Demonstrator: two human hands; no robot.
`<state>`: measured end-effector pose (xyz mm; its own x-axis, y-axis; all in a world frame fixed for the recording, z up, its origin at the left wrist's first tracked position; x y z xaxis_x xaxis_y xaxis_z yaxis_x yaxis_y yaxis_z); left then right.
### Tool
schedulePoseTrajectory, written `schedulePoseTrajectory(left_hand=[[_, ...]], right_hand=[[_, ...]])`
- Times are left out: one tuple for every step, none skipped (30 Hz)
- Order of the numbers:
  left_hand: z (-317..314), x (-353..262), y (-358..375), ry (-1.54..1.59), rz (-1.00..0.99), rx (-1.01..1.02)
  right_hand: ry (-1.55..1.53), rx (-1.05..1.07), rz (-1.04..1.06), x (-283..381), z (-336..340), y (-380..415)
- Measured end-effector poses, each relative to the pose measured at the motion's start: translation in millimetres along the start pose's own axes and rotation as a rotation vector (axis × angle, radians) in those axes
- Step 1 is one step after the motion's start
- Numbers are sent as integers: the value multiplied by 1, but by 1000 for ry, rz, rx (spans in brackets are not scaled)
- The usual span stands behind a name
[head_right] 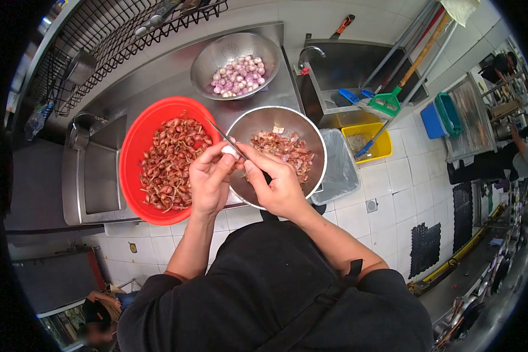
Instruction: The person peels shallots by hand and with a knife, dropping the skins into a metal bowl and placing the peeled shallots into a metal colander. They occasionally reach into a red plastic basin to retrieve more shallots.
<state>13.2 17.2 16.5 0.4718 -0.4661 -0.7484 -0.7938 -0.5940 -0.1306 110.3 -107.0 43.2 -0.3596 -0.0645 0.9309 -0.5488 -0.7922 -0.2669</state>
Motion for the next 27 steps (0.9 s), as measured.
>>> schedulePoseTrajectory(left_hand=[[-2,0,0,-1,1,0],[-4,1,-1,13,-5,-37],[-5,0,-1,26,-12,-74],[-6,0,0,24,-13,-74],[-6,-1,0,12,-39,-94],[-6,-1,0,0,-64,-113],[-7,-1,0,1,-63,-111],[-8,-2,1,-14,-78,-118],[-9,-3,2,-30,-93,-126],[-7,-3,3,-31,-96,-126],[-6,-4,5,-49,-77,-107],[-6,-4,6,-67,-59,-89],[-6,-5,6,-67,-61,-89],[-7,-6,5,-42,-48,-94],[-8,-7,4,-18,-36,-101],[-9,-8,4,-19,-38,-103],[-11,-8,4,-11,-58,-99],[-11,-9,5,-2,-78,-95],[-10,-9,5,-2,-77,-97],[-7,-8,6,-21,-89,-86],[-5,-8,5,-39,-102,-75],[-2,-8,5,-38,-103,-74],[2,-8,6,-59,-98,-49],[4,-8,6,-79,-93,-24],[7,-9,6,-79,-93,-24],[9,-8,7,-94,-74,-7],[9,-8,7,-109,-55,9]], right_hand=[[-48,26,-76,1,1,0],[-50,26,-76,3,1,0],[-46,-5,-25,6,1,0],[-43,-37,27,8,0,0],[-44,-37,28,8,-1,0],[-15,-41,65,7,-3,0],[15,-46,100,7,-3,1],[16,-47,101,5,-3,1],[11,-30,99,4,-3,1],[5,-13,98,3,-2,1],[4,-13,100,4,-1,0],[-66,37,-30,3,2,0],[-136,88,-160,3,4,0],[-136,90,-158,8,7,0],[-164,113,-240,13,8,-1],[-192,135,-325,15,8,0],[-192,138,-326,14,3,1],[-162,71,-138,14,-2,0],[-131,2,49,15,-5,0],[-131,2,49,13,-5,1],[-117,23,49,11,-5,1],[-104,44,51,9,-5,1],[-104,44,51,8,-5,1],[-81,53,61,6,-5,1],[-58,62,70,6,-5,1],[-57,62,68,8,-2,0],[-133,103,-126,8,1,0]])
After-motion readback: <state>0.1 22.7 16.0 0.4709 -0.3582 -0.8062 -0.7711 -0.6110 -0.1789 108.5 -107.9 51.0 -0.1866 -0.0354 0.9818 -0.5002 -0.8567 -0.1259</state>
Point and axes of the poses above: each hand's wrist, its own y-axis away from the middle knuckle, its own z-axis out of the back of the hand, x = y × z, the point moved 2 cm from there along -y, towards the middle knuckle, and after that the axes turned 8 degrees about y, right-handed, at the moved point
